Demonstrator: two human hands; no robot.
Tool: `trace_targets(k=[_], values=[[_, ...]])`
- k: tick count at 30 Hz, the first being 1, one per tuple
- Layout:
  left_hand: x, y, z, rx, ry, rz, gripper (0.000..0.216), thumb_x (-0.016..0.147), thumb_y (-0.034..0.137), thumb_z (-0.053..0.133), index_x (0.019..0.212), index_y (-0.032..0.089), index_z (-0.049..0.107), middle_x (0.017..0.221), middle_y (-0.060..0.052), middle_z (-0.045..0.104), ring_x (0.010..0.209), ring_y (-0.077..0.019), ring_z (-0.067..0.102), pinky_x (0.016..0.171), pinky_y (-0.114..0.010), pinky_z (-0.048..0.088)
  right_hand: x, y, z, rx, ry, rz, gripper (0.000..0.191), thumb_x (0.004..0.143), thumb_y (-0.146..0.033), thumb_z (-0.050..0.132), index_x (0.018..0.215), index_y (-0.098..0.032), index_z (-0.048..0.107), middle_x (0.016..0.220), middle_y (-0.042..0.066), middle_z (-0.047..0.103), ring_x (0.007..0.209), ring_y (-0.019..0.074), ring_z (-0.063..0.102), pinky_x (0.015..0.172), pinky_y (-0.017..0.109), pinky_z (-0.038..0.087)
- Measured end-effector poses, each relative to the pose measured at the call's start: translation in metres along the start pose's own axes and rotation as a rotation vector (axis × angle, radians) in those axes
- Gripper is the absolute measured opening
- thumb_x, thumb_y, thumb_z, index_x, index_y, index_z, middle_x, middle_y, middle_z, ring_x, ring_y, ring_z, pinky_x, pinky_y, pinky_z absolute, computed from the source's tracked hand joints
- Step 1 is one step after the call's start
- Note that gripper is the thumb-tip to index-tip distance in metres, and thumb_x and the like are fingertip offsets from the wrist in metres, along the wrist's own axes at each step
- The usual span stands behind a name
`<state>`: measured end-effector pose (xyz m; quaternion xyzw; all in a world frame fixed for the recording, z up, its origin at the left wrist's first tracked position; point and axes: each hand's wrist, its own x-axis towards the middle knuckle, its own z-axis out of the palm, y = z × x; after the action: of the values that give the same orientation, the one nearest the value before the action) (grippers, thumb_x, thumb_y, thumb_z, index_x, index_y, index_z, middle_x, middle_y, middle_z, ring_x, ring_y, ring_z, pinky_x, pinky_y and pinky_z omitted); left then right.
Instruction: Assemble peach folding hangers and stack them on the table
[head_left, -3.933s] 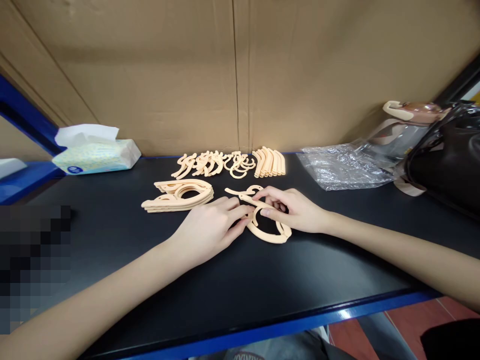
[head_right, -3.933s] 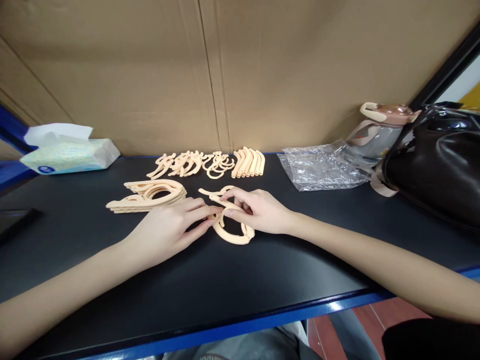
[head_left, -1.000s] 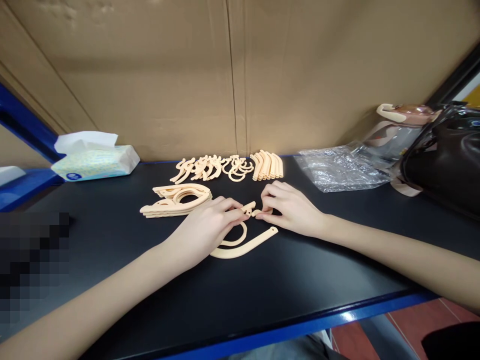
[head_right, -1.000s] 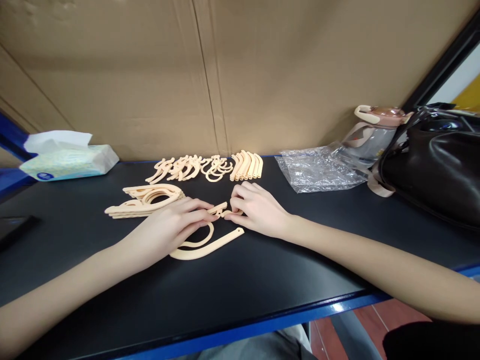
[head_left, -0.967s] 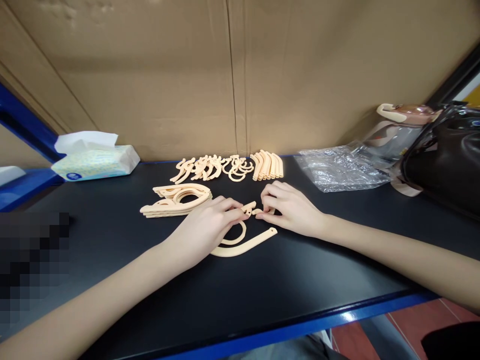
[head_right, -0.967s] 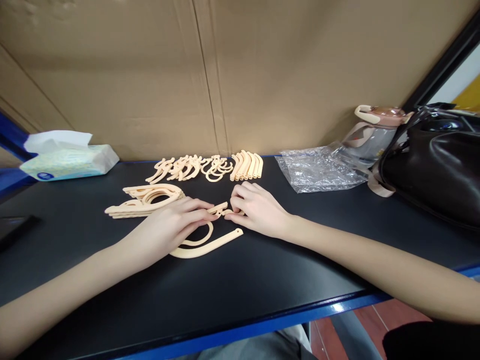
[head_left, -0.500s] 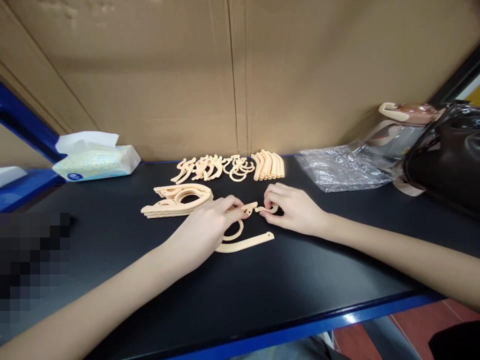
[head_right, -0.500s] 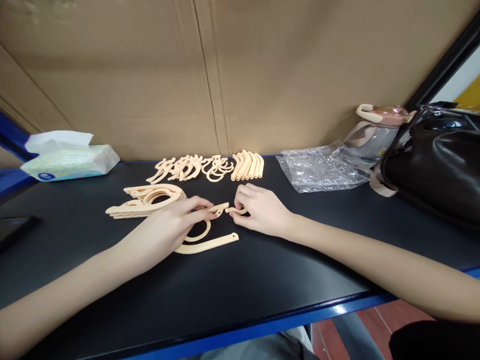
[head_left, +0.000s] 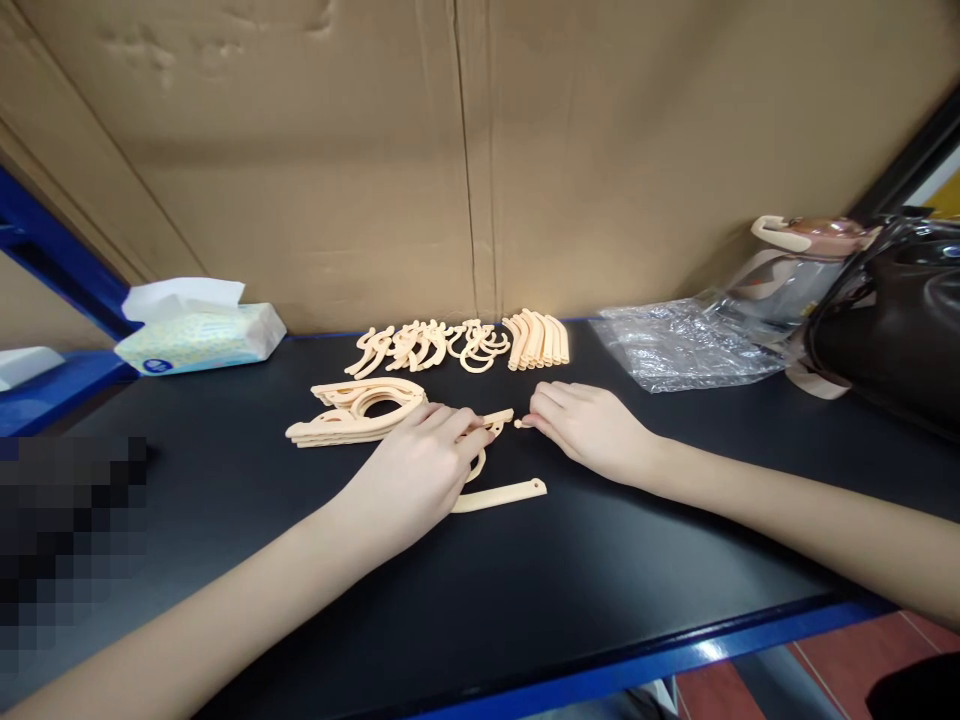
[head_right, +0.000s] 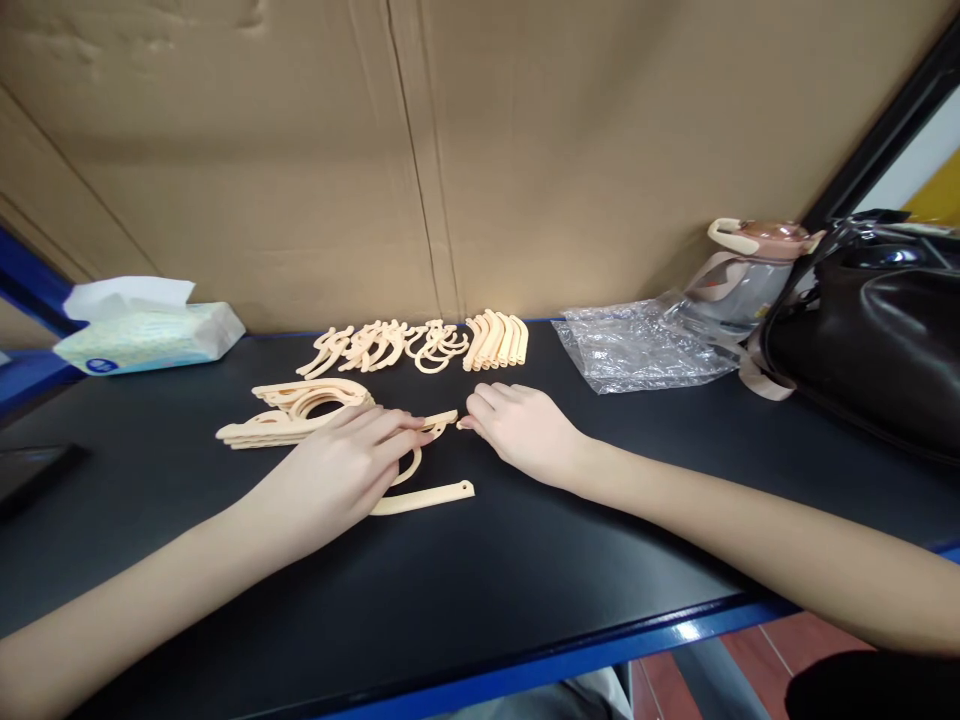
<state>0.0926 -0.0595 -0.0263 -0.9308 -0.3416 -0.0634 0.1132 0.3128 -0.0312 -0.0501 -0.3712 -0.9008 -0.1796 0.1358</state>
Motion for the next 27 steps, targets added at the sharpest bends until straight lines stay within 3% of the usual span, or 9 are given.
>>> trace_targets(k=[5,9,13,17,20,27], values=[[-0.0006,0.0078,-0.0009,-0.056,0.103,0.015,0.028,0.091,0.021,0.039,0.112,0.016,0.057,0.111,-0.011,0.059,0.111,-0.0271,0.049,0.095,-0.046,0.037,-0.0023,0.0014,-0.0029,0.299,0.007,0.138,0.028,0.098,-0.031,0.026,0.079,-0.020,0.043,0.068,0.000,0.058,0.056,0.0130,0.053,0.055,0.024,0.037],[-0.0020,0.0087,-0.0012,-0.279,0.062,0.047,0.025,0.087,0.040,0.049,0.101,0.020,0.058,0.124,-0.010,0.051,0.121,-0.0282,0.041,0.098,-0.048,0.036,-0.0054,0.0001,-0.0054,0.538,-0.004,0.195,0.026,0.098,-0.033,0.022,0.083,-0.021,0.039,0.059,-0.004,0.054,0.047,0.0098,0.051,0.048,0.019,0.034],[-0.0029,0.0072,0.0049,-0.463,0.012,0.018,0.014,0.086,0.034,0.053,0.089,0.021,0.055,0.129,-0.008,0.046,0.127,-0.0254,0.034,0.101,-0.043,0.036,-0.0052,-0.0023,-0.0054,0.475,-0.008,0.163,0.021,0.096,-0.036,0.029,0.088,-0.021,0.041,0.062,-0.002,0.058,0.047,0.0120,0.052,0.047,0.021,0.032],[-0.0018,0.0079,0.0081,-0.583,-0.020,-0.054,0.009,0.090,0.027,0.046,0.084,0.021,0.048,0.131,-0.007,0.043,0.120,-0.0194,0.042,0.097,-0.035,0.041,-0.0040,-0.0015,-0.0057,0.456,-0.055,0.202,0.024,0.097,-0.036,0.027,0.087,-0.021,0.042,0.062,-0.002,0.056,0.050,0.0132,0.053,0.050,0.021,0.033],[-0.0001,0.0088,0.0067,-0.612,0.002,-0.100,0.012,0.092,0.027,0.042,0.082,0.021,0.042,0.127,-0.006,0.046,0.115,-0.0180,0.046,0.094,-0.034,0.041,-0.0040,-0.0001,-0.0064,0.443,-0.077,0.207,0.026,0.097,-0.034,0.025,0.087,-0.021,0.045,0.060,-0.002,0.054,0.049,0.0126,0.051,0.051,0.022,0.033],[0.0005,0.0082,0.0020,-0.649,0.071,-0.184,0.015,0.093,0.028,0.038,0.080,0.021,0.038,0.123,-0.008,0.048,0.121,-0.0196,0.042,0.095,-0.036,0.041,-0.0052,-0.0005,-0.0071,0.517,0.017,0.062,0.028,0.096,-0.032,0.030,0.082,-0.019,0.051,0.071,0.000,0.056,0.060,0.0108,0.051,0.059,0.021,0.035]])
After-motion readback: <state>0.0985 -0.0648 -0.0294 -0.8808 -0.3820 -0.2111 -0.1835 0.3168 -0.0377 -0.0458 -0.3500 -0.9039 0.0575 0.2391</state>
